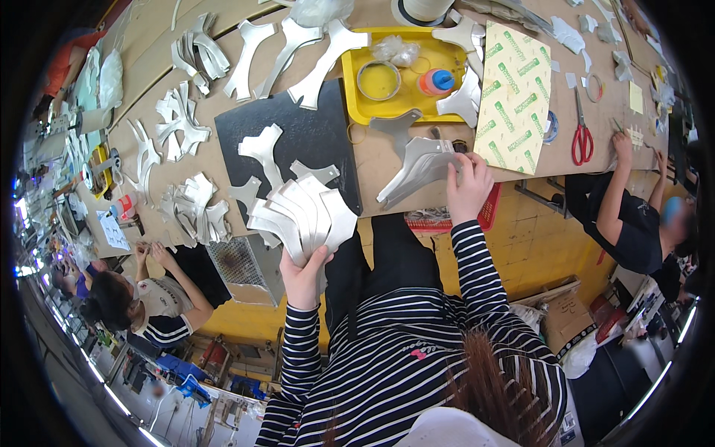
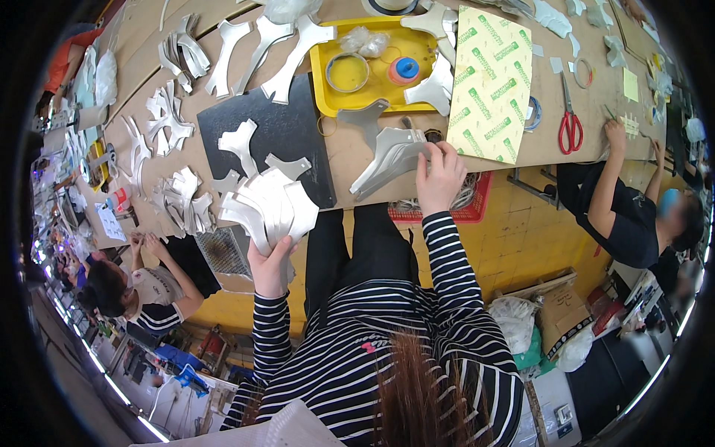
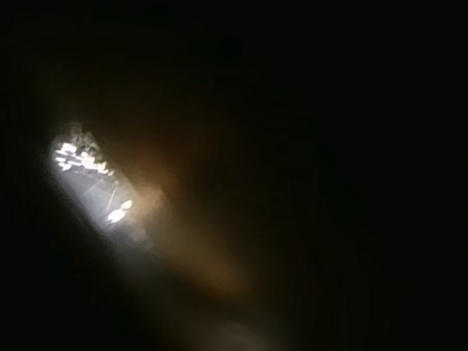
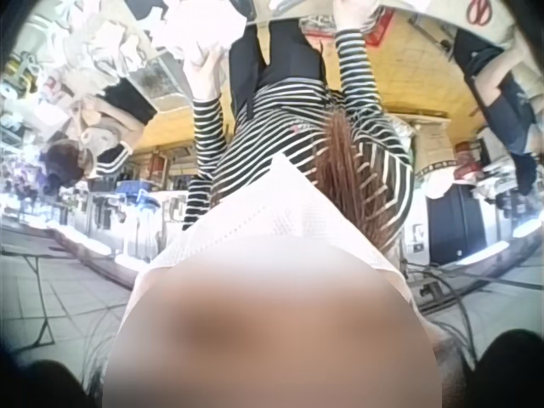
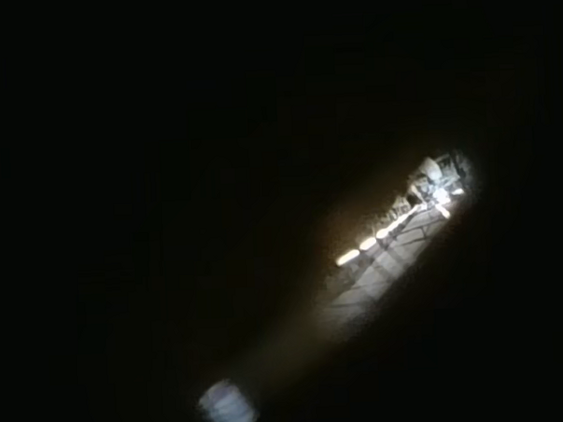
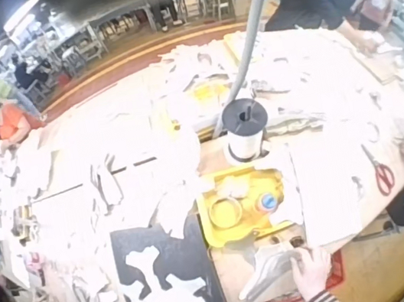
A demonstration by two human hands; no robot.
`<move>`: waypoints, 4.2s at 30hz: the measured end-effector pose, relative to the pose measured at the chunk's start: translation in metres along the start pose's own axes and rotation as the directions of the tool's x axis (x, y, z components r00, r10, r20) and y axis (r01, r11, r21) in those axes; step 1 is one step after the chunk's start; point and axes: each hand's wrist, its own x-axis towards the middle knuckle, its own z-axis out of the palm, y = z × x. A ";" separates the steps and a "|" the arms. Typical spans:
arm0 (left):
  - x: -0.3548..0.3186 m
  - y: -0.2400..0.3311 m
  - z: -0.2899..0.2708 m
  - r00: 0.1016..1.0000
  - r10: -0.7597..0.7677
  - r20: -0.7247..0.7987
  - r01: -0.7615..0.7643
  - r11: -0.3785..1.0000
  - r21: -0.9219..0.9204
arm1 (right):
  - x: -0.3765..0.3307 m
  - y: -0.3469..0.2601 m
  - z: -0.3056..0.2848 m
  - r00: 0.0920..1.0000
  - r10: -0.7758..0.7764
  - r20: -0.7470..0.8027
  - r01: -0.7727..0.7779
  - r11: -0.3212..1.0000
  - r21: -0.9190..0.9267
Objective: The person repeatedly picks up white plastic decorative pieces from a table, aligns them into stacks, and places them back down. The person also handles a black foam sheet and a yellow tray while organizing the parts.
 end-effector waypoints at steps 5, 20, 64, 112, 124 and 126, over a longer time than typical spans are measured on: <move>0.000 0.001 0.001 1.000 0.010 0.013 -0.010 1.000 -0.005 | 0.024 -0.025 0.018 0.998 -0.057 0.030 0.050 0.977 0.208; 0.005 0.013 0.003 0.978 0.015 0.206 -0.017 1.000 0.004 | 0.028 -0.129 -0.044 0.642 -0.255 0.723 -0.697 0.200 0.689; 0.001 -0.019 -0.011 0.963 -0.120 0.242 0.125 0.992 -0.004 | 0.070 -0.056 0.038 0.988 -0.149 0.042 0.119 0.905 0.410; 0.004 -0.022 -0.021 0.973 -0.112 0.201 0.144 0.977 -0.155 | 0.105 -0.069 -0.038 0.960 0.126 0.250 -0.276 0.575 0.770; 0.036 0.013 0.005 0.980 0.108 0.166 -0.058 0.958 -0.282 | 0.072 -0.143 -0.065 0.703 -0.005 0.711 -0.686 0.260 0.680; 0.037 0.022 0.017 0.974 0.158 0.163 -0.093 0.932 -0.351 | 0.060 -0.156 -0.063 0.652 -0.092 0.752 -0.711 0.271 0.649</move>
